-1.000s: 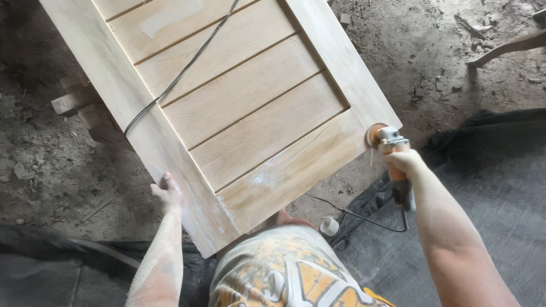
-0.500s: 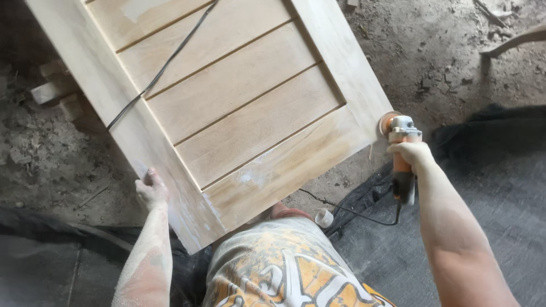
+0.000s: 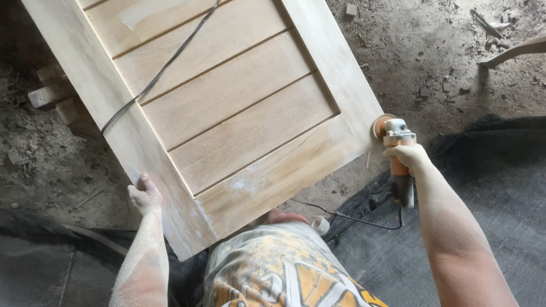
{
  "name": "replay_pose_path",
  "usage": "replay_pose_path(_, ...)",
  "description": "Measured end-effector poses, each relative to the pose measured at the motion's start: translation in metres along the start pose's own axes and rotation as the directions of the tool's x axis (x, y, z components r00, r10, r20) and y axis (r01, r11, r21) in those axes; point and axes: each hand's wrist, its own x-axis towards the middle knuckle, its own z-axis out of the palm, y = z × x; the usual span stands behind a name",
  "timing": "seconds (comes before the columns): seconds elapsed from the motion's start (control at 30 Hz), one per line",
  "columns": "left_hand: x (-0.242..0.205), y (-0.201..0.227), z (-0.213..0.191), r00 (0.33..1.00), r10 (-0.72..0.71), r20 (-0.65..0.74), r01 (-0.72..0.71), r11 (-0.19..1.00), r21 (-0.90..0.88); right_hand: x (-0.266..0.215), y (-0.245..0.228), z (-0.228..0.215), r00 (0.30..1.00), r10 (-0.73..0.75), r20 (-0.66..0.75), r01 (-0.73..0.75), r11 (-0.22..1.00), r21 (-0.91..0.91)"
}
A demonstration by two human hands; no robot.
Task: The person sands a wooden door using a power sander, moving the tool across the panels and frame while holding the door by hand.
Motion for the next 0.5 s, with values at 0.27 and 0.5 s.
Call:
replay_pose_path(0.27,0.005,-0.011,0.003,1.000,-0.008,0.001,0.008,1.000,0.003,-0.024,-0.105,0.035,0.993,-0.048,0.105,0.072,0.969,-0.238)
replay_pose_path(0.5,0.009,-0.018,0.014,0.997,0.036,-0.064,-0.039,0.998,-0.042,-0.049,-0.090,0.082,0.960,-0.072,0.270,0.205,0.837,-0.508)
